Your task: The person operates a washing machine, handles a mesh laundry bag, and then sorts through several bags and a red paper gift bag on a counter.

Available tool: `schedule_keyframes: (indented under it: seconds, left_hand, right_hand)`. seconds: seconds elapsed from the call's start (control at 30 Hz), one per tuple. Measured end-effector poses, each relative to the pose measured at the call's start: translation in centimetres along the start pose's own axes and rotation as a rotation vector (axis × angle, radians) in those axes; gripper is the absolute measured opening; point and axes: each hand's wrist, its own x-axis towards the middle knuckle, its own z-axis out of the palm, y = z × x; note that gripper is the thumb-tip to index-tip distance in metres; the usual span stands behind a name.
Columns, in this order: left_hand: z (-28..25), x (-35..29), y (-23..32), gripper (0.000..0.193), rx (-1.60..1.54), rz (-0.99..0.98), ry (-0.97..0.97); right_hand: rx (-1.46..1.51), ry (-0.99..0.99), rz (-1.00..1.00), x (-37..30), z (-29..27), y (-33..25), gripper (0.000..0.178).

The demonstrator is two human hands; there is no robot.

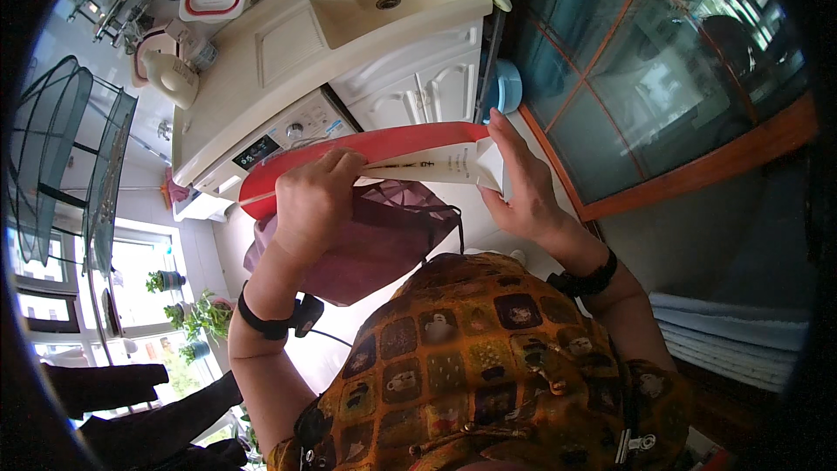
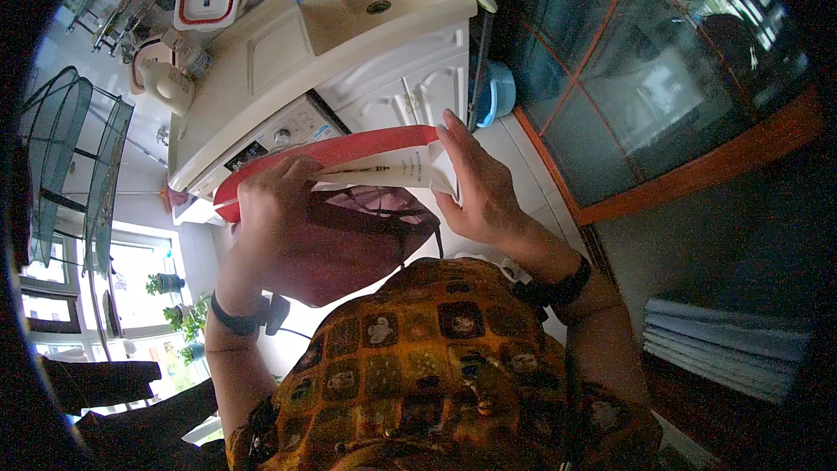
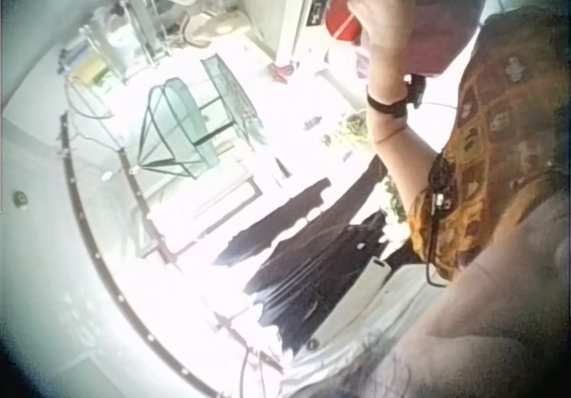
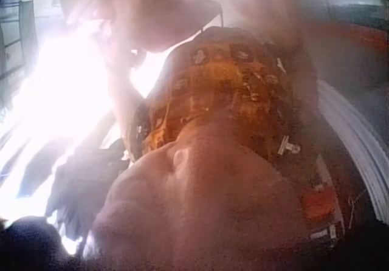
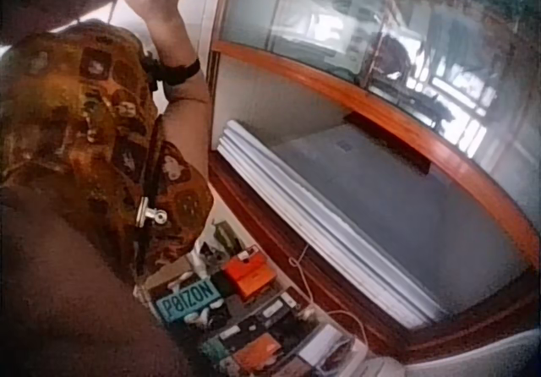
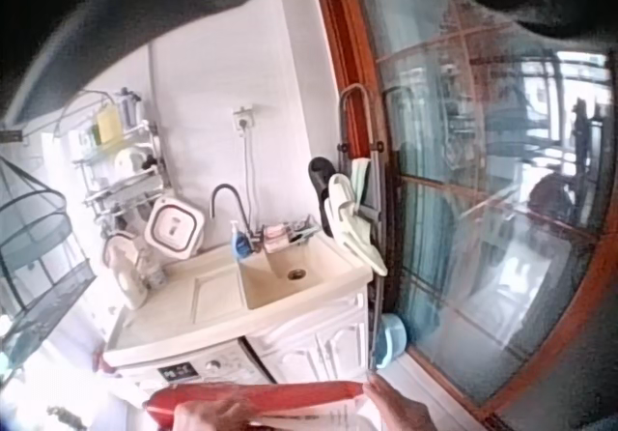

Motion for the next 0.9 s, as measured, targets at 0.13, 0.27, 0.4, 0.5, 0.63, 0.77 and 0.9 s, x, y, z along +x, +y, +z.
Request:
schedule_keyframes:
  seconds: [0.13,0.27,0.4,0.5,0.63,0.77,0.9]
  left_hand:
    - [0.2,0.2,0.6,0.017,-0.007,0.059,-0.030]
    - [0.1,0.9,0.3,0.024,0.032,0.104,0.048]
    - [-2.9,0.4,0.3,0.038,0.215,-0.064,0.122]
    - [-4.6,-1.9,-1.4,0.028,0.135,-0.182,0.209]
    - [-2.6,-6.3,-4.8,0.029,0.093,-0.316,0.006]
    - [0.9,-6.2,-5.4,0.044,-0.239,-0.467,-0.074]
    - [4.8,-3.9,-4.7,0.066,-0.862,-0.492,0.078]
  right_hand:
    - [-0.320,-0.066,-0.003,1.3,0.3,-1.1,0.069]
    - [-0.183,-0.077,0.024,1.6,1.4,-0.2,0.033]
    - [-0.086,0.069,0.287,0.5,1.9,3.3,0.021]
    - [0.330,0.053,0.725,-0.5,0.0,5.6,0.018]
    - [0.683,0.330,0.661,-0.9,-1.5,7.6,0.022]
    - [0.791,0.361,0.676,0.1,-2.9,7.4,0.030]
    - [0.965,0.329,0.624,0.4,-1.8,7.7,0.037]
